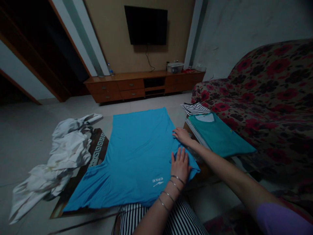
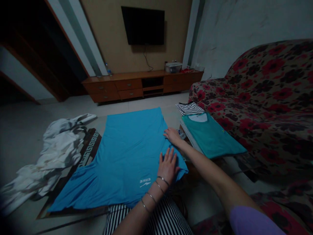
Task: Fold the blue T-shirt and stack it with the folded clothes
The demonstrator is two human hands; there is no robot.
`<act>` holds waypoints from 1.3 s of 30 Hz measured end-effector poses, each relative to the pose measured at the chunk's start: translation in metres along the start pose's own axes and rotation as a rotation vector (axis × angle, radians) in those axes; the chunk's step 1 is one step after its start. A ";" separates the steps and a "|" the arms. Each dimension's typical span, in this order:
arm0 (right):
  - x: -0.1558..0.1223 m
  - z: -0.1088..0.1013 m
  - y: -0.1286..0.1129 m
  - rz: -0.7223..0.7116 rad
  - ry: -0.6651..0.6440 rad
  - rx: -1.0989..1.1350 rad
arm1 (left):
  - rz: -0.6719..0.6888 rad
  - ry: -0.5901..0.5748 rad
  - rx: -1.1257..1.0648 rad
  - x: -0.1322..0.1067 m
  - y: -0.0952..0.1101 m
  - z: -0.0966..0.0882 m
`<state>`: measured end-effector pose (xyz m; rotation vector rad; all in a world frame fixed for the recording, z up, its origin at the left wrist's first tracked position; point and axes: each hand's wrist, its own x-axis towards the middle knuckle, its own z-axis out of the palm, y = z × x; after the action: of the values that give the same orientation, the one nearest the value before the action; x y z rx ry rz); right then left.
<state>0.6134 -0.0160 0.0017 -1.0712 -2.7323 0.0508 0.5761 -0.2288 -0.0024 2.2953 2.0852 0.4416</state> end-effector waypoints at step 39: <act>0.085 0.011 -0.474 -0.845 -0.398 -0.060 | -0.634 0.192 -0.107 -0.258 -0.117 -0.045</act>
<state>0.2339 -0.3069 0.0568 0.1781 -3.3148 0.0539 0.4332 -0.4756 -0.0334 1.4586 2.6284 0.7294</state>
